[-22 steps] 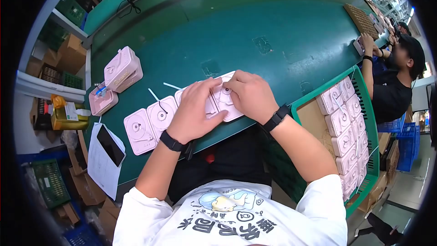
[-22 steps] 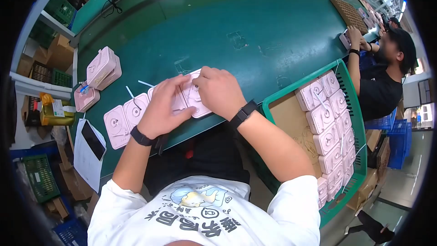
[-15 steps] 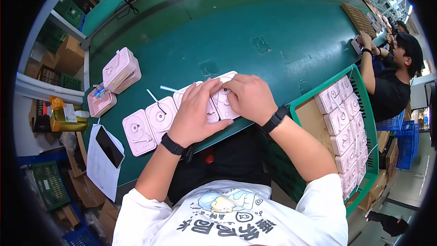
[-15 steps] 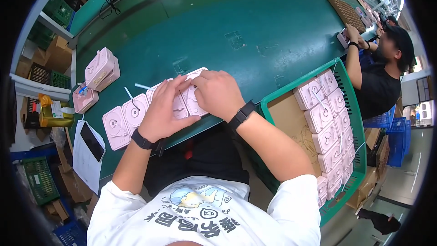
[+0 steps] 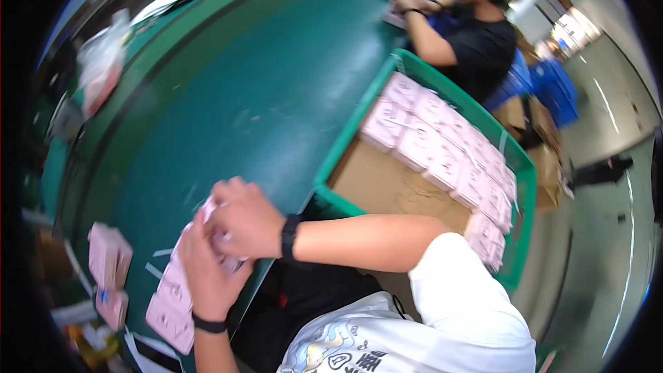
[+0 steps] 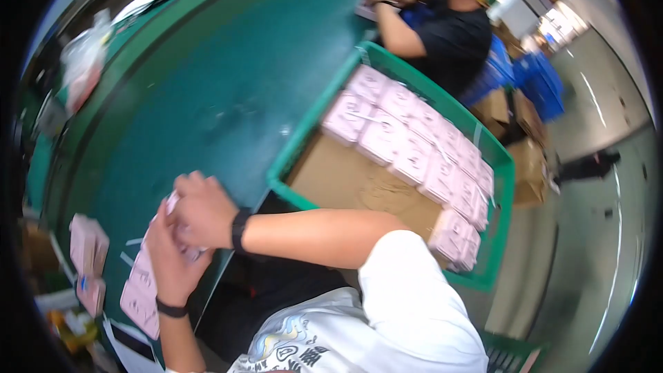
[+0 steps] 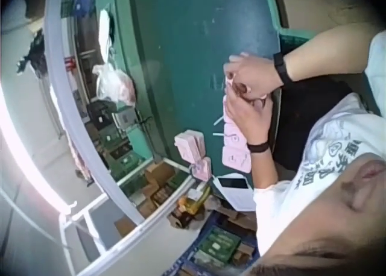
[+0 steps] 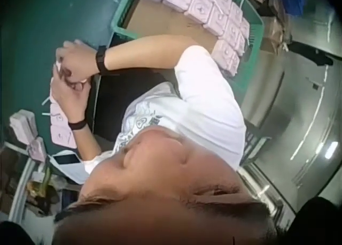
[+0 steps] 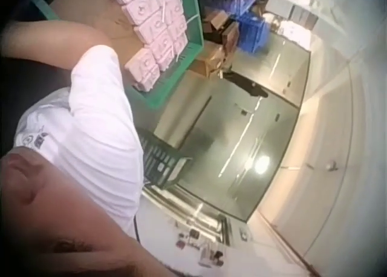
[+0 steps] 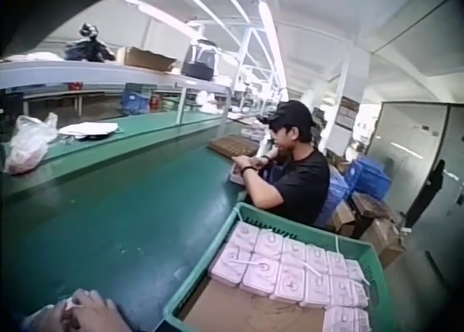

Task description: Packaging electronic components into pink boxes and organizing them into a crate.

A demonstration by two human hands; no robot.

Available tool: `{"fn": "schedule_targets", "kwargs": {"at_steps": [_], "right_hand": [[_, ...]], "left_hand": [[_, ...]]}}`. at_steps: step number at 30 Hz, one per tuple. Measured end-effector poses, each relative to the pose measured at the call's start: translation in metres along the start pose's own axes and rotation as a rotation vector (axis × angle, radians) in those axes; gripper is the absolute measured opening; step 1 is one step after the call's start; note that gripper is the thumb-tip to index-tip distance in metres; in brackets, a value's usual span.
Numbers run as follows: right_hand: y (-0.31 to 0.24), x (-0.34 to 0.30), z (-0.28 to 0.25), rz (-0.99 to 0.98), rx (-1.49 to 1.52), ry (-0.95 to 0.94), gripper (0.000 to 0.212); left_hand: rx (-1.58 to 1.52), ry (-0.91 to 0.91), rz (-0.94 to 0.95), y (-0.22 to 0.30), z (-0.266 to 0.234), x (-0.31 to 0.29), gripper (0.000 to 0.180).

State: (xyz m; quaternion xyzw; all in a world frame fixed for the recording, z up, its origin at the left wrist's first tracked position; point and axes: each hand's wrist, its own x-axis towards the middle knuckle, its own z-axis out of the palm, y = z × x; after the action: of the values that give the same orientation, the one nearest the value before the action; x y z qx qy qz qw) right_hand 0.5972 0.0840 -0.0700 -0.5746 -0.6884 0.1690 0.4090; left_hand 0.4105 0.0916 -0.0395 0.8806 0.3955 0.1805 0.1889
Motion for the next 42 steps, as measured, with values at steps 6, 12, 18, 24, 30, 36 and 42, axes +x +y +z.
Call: {"fn": "schedule_targets", "kwargs": {"at_steps": [6, 12, 18, 24, 30, 36, 42], "right_hand": [[0.029, -0.003, -0.032, 0.128, 0.074, -0.062, 0.013], [0.064, 0.012, -0.054, 0.032, 0.097, -0.125, 0.018], [0.091, 0.013, -0.067, -0.026, 0.058, -0.097, 0.015], [0.095, 0.012, -0.084, 0.012, 0.066, -0.164, 0.012], [0.095, 0.009, -0.088, 0.083, 0.036, -0.216, 0.02], [0.091, 0.016, -0.067, 0.083, -0.017, -0.154, 0.026], [0.079, 0.014, -0.063, 0.034, -0.084, -0.102, 0.022]], "left_hand": [[0.078, 0.01, 0.052, 0.029, 0.031, 0.024, 0.112], [-0.172, -0.022, -0.059, 0.03, 0.036, 0.033, 0.103], [-0.132, 0.017, 0.075, 0.049, 0.027, 0.048, 0.073], [-0.011, -0.031, 0.104, 0.055, 0.033, 0.065, 0.088], [0.007, -0.059, 0.204, 0.049, 0.043, 0.071, 0.083], [0.083, -0.003, 0.313, 0.041, 0.045, 0.072, 0.081], [0.125, -0.062, 0.259, 0.035, 0.04, 0.057, 0.086]]}}
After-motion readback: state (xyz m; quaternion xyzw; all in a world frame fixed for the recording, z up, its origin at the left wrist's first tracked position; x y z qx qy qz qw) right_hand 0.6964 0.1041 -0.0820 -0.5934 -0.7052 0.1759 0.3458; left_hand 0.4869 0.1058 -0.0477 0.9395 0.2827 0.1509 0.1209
